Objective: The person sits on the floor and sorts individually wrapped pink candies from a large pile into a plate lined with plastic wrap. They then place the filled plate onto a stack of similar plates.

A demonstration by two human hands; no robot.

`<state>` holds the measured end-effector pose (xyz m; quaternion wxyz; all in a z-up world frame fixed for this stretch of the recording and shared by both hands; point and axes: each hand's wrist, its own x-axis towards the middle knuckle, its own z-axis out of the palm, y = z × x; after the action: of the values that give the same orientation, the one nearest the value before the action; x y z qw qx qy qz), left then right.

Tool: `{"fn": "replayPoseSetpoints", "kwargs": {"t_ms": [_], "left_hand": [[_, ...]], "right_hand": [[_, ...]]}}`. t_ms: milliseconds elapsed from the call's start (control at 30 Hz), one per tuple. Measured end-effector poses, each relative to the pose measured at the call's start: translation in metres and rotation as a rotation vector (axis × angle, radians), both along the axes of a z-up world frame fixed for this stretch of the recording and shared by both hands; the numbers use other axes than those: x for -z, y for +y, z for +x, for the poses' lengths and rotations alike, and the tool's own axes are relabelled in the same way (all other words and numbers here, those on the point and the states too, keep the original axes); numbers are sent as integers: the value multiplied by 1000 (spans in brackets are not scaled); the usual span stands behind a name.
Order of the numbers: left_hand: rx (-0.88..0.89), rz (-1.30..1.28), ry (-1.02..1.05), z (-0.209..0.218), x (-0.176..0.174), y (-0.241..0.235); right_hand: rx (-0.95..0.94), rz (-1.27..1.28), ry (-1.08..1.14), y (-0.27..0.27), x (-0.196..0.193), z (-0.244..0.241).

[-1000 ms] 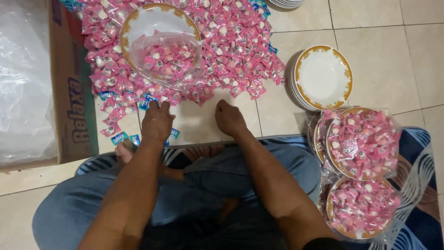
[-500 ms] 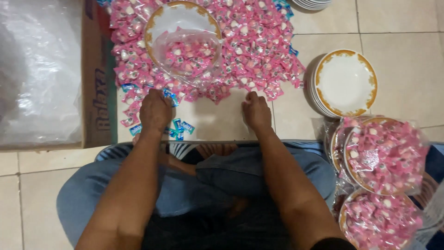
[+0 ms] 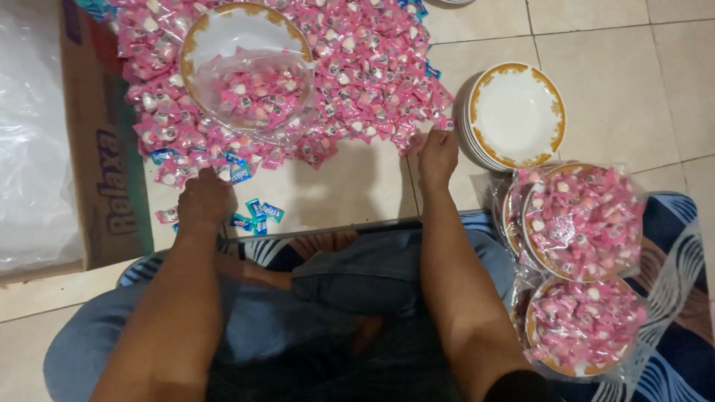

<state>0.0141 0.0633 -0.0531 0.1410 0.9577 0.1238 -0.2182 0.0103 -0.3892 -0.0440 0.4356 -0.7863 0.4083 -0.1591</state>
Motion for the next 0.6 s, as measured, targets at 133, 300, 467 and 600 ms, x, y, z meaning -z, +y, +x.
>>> {"fn": "replayPoseSetpoints", "kwargs": {"t_ms": [133, 300, 467, 600], "left_hand": [[-6, -155, 33, 6, -18, -28], [-185, -343, 58, 8, -82, -36], [-472, -365, -222, 22, -52, 3], [-595, -557, -384, 27, -48, 9]], "right_hand": [[-14, -228, 75, -1, 7, -1], [-404, -131, 542, 35, 3, -8], [-527, -163, 539, 48, -6, -12], [-644, -147, 547, 53, -4, -9]]}}
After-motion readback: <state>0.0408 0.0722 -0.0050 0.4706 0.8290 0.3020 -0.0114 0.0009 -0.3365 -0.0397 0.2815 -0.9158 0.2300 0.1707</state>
